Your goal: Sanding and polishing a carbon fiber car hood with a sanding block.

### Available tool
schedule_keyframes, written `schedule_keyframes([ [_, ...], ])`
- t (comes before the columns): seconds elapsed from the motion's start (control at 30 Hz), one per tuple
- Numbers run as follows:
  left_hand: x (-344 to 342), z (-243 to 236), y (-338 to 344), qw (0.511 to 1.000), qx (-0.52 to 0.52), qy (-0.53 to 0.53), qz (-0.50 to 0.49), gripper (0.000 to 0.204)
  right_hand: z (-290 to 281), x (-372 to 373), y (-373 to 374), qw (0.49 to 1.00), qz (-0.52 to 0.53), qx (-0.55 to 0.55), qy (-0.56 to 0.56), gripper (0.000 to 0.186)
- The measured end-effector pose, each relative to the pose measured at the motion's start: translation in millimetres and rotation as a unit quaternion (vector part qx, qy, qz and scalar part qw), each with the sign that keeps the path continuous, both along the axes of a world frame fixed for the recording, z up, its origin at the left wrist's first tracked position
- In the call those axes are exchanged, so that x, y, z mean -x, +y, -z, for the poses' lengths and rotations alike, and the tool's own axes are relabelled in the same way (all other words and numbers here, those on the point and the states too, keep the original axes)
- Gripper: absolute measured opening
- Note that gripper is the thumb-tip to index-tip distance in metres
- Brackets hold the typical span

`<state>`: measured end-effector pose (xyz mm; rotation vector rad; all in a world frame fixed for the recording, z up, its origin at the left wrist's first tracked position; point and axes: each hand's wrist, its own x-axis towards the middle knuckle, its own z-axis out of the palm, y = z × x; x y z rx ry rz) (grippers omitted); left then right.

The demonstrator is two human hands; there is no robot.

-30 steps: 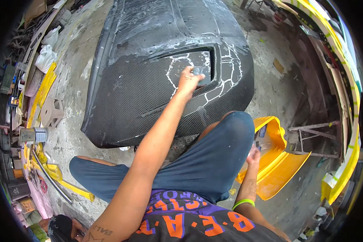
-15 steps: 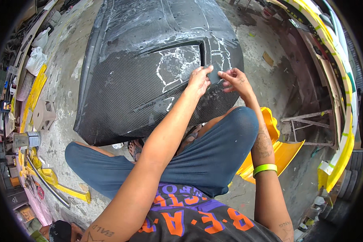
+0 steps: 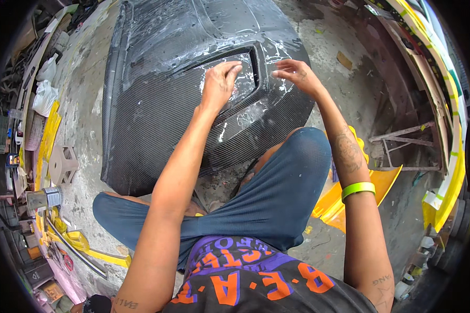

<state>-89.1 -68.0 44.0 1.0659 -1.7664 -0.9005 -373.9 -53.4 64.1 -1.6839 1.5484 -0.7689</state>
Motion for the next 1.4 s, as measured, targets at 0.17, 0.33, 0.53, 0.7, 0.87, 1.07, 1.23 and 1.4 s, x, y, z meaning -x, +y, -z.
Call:
schedule_keyframes([
  [0.17, -31.1, 42.6, -0.9, 0.918, 0.19, -0.274, 0.214, 0.036, 77.2, 24.2, -23.9, 0.946, 0.128, 0.106, 0.277, 0.072],
  [0.33, -36.1, 56.7, -10.3, 0.879, 0.169, -0.324, 0.306, 0.04, 135.2, 23.9, -20.9, 0.93, 0.183, 0.157, 0.277, 0.071],
  [0.53, -25.4, 39.9, -26.4, 0.848, 0.149, -0.334, 0.384, 0.047, 142.6, 25.5, -18.9, 0.926, 0.192, 0.186, 0.268, 0.062],
  [0.7, -10.7, 35.1, -37.5, 0.831, 0.2, -0.363, 0.371, 0.06, 141.3, 24.1, -17.2, 0.928, 0.2, 0.201, 0.24, 0.061],
  [0.87, 9.5, 45.4, -39.6, 0.846, 0.182, -0.399, 0.302, 0.066, 141.5, 24.5, -17.2, 0.924, 0.195, 0.226, 0.239, 0.06],
  [1.07, 27.5, 47.9, -68.4, 0.847, 0.272, -0.402, 0.217, 0.065, 145.4, 25.9, -18.9, 0.92, 0.205, 0.219, 0.251, 0.058],
  [1.23, 21.0, 47.1, -43.6, 0.822, 0.192, -0.46, 0.274, 0.071, 144.7, 25.9, -19.2, 0.921, 0.209, 0.219, 0.246, 0.058],
  [1.4, 37.9, 51.5, -65.0, 0.855, 0.258, -0.418, 0.169, 0.073, 142.2, 23.5, -18.9, 0.921, 0.212, 0.215, 0.244, 0.057],
])
